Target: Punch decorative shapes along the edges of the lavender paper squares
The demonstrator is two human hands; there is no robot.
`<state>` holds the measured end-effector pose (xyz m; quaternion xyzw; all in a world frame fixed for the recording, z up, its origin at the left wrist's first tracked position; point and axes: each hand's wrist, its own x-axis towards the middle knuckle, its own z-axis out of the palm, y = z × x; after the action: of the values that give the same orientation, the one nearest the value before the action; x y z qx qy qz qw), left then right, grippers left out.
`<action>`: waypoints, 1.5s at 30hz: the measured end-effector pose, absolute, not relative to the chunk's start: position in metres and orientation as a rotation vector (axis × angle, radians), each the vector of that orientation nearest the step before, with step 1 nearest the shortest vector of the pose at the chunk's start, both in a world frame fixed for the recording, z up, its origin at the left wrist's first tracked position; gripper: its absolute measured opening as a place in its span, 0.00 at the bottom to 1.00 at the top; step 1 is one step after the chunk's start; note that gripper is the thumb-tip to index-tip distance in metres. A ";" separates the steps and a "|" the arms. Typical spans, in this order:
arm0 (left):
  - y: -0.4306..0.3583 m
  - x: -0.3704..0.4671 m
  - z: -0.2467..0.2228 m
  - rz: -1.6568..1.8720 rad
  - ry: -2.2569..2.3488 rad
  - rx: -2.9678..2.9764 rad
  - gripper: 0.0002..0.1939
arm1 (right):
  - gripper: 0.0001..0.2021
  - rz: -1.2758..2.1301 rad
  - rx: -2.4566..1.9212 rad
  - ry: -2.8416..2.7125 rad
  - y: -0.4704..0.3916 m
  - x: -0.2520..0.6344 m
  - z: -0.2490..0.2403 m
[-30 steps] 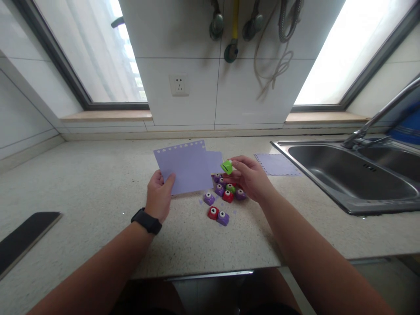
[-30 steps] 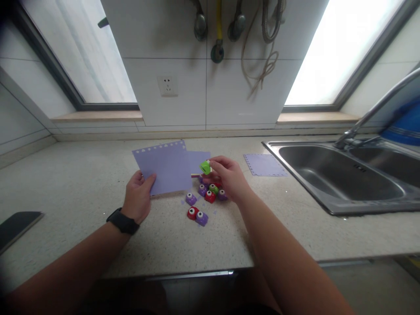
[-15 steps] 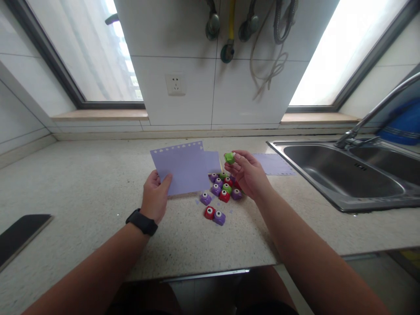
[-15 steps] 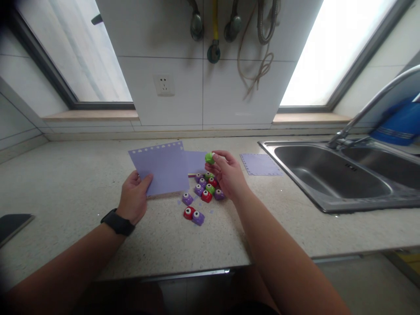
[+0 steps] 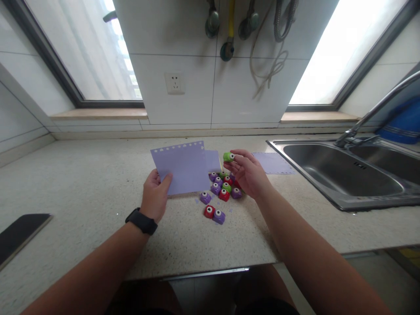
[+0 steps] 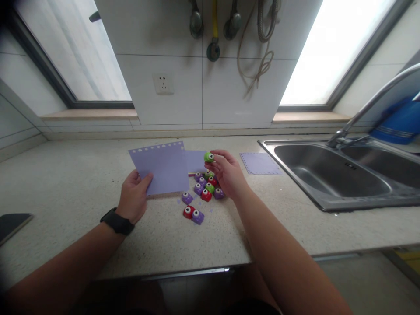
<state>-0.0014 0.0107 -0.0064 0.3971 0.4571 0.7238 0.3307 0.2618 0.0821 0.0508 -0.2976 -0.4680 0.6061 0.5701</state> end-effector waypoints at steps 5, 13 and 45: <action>0.011 -0.001 -0.007 1.896 1.201 1.035 0.17 | 0.14 1.391 -0.683 -1.201 0.079 0.262 0.050; 0.011 -0.002 -0.008 1.882 1.200 1.046 0.17 | 0.13 1.341 -0.666 -1.284 0.077 0.261 0.051; 0.005 -0.001 -0.008 1.803 1.261 1.178 0.18 | 0.20 1.485 -0.764 -1.361 0.071 0.249 0.042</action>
<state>-0.0014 0.0055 -0.0076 0.4475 0.4791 0.6852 0.3172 0.2487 0.0711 0.0416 -0.3122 -0.5565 0.6070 0.4737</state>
